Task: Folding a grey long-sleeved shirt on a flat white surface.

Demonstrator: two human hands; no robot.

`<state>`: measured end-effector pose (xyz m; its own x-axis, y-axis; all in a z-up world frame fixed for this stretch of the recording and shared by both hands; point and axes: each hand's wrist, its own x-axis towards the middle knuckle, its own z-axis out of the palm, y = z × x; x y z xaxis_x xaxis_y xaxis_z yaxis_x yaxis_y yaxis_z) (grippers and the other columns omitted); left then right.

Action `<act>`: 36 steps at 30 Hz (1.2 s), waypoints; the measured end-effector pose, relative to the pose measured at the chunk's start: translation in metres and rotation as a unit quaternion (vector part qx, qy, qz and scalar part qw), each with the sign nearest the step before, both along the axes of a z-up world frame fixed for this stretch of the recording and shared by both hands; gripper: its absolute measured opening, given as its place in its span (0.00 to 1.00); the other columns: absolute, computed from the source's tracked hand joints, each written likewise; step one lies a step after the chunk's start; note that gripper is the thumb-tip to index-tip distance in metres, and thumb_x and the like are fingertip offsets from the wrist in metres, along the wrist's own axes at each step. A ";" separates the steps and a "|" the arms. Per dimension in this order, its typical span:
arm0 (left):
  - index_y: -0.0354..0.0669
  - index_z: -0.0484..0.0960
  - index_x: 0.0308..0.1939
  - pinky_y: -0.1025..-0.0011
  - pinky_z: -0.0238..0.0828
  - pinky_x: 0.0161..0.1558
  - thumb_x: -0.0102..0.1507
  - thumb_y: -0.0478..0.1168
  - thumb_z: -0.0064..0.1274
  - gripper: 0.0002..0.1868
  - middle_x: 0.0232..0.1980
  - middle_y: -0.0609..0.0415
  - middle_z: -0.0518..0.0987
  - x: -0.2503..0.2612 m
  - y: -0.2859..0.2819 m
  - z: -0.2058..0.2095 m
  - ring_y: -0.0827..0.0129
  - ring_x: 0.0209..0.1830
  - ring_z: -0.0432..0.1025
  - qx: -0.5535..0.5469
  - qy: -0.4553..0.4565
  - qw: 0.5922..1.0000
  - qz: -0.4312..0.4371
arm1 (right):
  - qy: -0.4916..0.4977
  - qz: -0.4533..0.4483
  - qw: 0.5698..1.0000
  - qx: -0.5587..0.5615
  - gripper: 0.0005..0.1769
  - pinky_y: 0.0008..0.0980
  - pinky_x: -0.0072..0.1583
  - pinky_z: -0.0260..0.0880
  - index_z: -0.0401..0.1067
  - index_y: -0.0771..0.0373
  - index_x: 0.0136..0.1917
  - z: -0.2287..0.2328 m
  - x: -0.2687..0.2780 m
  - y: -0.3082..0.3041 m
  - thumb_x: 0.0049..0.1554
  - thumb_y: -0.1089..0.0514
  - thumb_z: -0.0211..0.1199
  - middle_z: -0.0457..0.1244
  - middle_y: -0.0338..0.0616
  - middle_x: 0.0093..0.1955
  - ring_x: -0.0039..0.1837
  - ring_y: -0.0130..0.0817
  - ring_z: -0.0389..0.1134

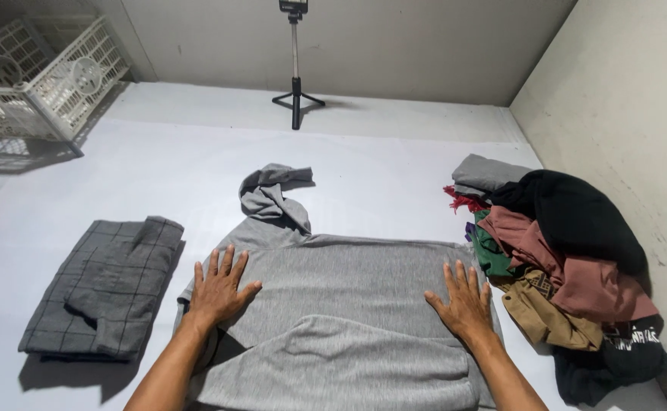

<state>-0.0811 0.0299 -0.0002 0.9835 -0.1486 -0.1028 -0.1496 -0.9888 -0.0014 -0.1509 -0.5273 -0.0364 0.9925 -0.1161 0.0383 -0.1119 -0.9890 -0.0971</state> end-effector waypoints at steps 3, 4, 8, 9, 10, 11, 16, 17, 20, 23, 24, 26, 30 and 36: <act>0.66 0.45 0.80 0.38 0.22 0.74 0.61 0.79 0.27 0.48 0.84 0.55 0.36 -0.002 -0.001 0.003 0.52 0.83 0.28 0.000 0.012 1.000 0.003 | 0.007 0.006 1.000 -0.004 0.55 0.64 0.77 0.26 0.41 0.48 0.82 -0.005 0.001 -0.005 0.54 0.16 0.40 0.33 0.46 0.86 0.85 0.50 0.27; 0.66 0.45 0.80 0.38 0.22 0.74 0.61 0.79 0.27 0.48 0.84 0.55 0.36 0.000 0.000 0.002 0.52 0.83 0.28 0.000 0.010 1.000 0.003 | 0.004 0.006 1.000 -0.004 0.55 0.64 0.77 0.26 0.41 0.48 0.82 -0.002 0.001 -0.007 0.54 0.16 0.40 0.33 0.46 0.86 0.85 0.50 0.27; 0.67 0.45 0.80 0.38 0.22 0.75 0.61 0.79 0.26 0.47 0.84 0.55 0.36 0.000 0.003 -0.003 0.52 0.83 0.28 0.000 0.000 1.000 -0.009 | 0.024 -0.019 0.999 -0.039 0.54 0.64 0.77 0.28 0.41 0.47 0.82 0.002 -0.003 -0.021 0.53 0.16 0.39 0.33 0.43 0.86 0.85 0.44 0.30; 0.67 0.45 0.80 0.38 0.22 0.75 0.61 0.79 0.26 0.47 0.84 0.55 0.36 0.001 0.004 -0.004 0.52 0.83 0.28 -0.001 -0.001 1.000 -0.009 | 0.018 -0.021 0.999 -0.047 0.54 0.65 0.77 0.30 0.42 0.47 0.82 0.001 -0.003 -0.025 0.53 0.16 0.39 0.33 0.43 0.85 0.85 0.43 0.31; 0.67 0.45 0.80 0.38 0.22 0.75 0.61 0.79 0.26 0.47 0.84 0.55 0.36 0.000 0.003 -0.001 0.52 0.83 0.28 -0.001 0.000 1.000 -0.009 | 0.019 -0.021 0.999 -0.047 0.54 0.65 0.77 0.30 0.42 0.47 0.82 0.004 -0.003 -0.026 0.53 0.16 0.39 0.33 0.43 0.85 0.85 0.43 0.31; 0.67 0.46 0.80 0.38 0.23 0.74 0.61 0.78 0.28 0.47 0.84 0.55 0.37 0.000 0.002 0.002 0.52 0.83 0.29 0.003 0.001 1.000 -0.008 | 0.003 -0.020 0.999 -0.044 0.52 0.64 0.76 0.34 0.45 0.50 0.81 0.006 -0.003 -0.028 0.56 0.19 0.41 0.36 0.45 0.85 0.84 0.44 0.35; 0.59 0.53 0.80 0.43 0.39 0.78 0.63 0.75 0.37 0.47 0.83 0.54 0.51 0.015 -0.003 0.025 0.56 0.85 0.42 -0.018 0.010 0.999 0.028 | -0.063 -0.047 0.997 0.011 0.40 0.55 0.76 0.51 0.57 0.54 0.78 0.022 0.010 -0.024 0.59 0.34 0.55 0.48 0.46 0.82 0.81 0.44 0.49; 0.56 0.54 0.80 0.43 0.43 0.78 0.63 0.72 0.42 0.47 0.83 0.51 0.52 0.026 -0.003 0.022 0.55 0.83 0.46 -0.076 -0.026 0.996 0.032 | -0.072 -0.047 0.996 0.016 0.35 0.52 0.77 0.53 0.59 0.50 0.77 0.032 0.015 -0.018 0.60 0.40 0.57 0.52 0.42 0.80 0.80 0.43 0.52; 0.54 0.51 0.80 0.41 0.44 0.76 0.59 0.70 0.51 0.52 0.83 0.44 0.49 0.065 -0.011 0.021 0.49 0.82 0.45 -0.147 -0.045 0.987 0.040 | -0.095 -0.019 0.995 0.019 0.31 0.50 0.75 0.57 0.63 0.48 0.75 0.048 0.037 -0.012 0.59 0.49 0.60 0.55 0.41 0.79 0.78 0.43 0.55; 0.58 0.45 0.80 0.37 0.39 0.74 0.52 0.70 0.61 0.62 0.84 0.43 0.42 0.096 -0.027 0.036 0.44 0.82 0.38 -0.163 -0.003 0.985 0.050 | -0.101 0.022 0.995 0.006 0.33 0.51 0.70 0.56 0.64 0.50 0.73 0.049 0.064 -0.019 0.55 0.55 0.62 0.54 0.44 0.79 0.76 0.47 0.54; 0.60 0.42 0.81 0.35 0.37 0.74 0.48 0.71 0.66 0.67 0.84 0.45 0.39 0.104 -0.033 0.043 0.44 0.83 0.35 -0.164 0.025 0.985 0.056 | -0.090 0.037 0.995 -0.005 0.34 0.52 0.69 0.55 0.65 0.50 0.73 0.048 0.072 -0.023 0.52 0.57 0.63 0.53 0.45 0.78 0.75 0.49 0.53; 0.61 0.41 0.81 0.35 0.36 0.74 0.45 0.71 0.68 0.71 0.85 0.46 0.38 0.118 -0.035 0.038 0.44 0.83 0.34 -0.146 0.050 0.986 0.055 | -0.071 0.035 0.997 0.005 0.32 0.52 0.69 0.55 0.66 0.49 0.72 0.031 0.081 -0.036 0.53 0.57 0.62 0.55 0.43 0.76 0.74 0.47 0.54; 0.65 0.38 0.82 0.33 0.36 0.74 0.42 0.70 0.73 0.75 0.84 0.49 0.41 0.134 -0.038 0.036 0.44 0.83 0.36 -0.110 0.108 0.986 0.065 | -0.018 0.018 0.999 0.035 0.28 0.47 0.70 0.60 0.69 0.46 0.71 0.041 0.079 -0.037 0.57 0.55 0.61 0.64 0.36 0.66 0.70 0.41 0.60; 0.62 0.46 0.81 0.43 0.54 0.68 0.43 0.63 0.76 0.71 0.75 0.50 0.64 0.132 -0.054 0.058 0.50 0.74 0.57 -0.091 0.092 0.991 0.045 | -0.003 -0.013 1.000 -0.016 0.26 0.47 0.64 0.58 0.72 0.46 0.67 0.071 0.072 -0.021 0.55 0.51 0.66 0.65 0.38 0.54 0.60 0.41 0.61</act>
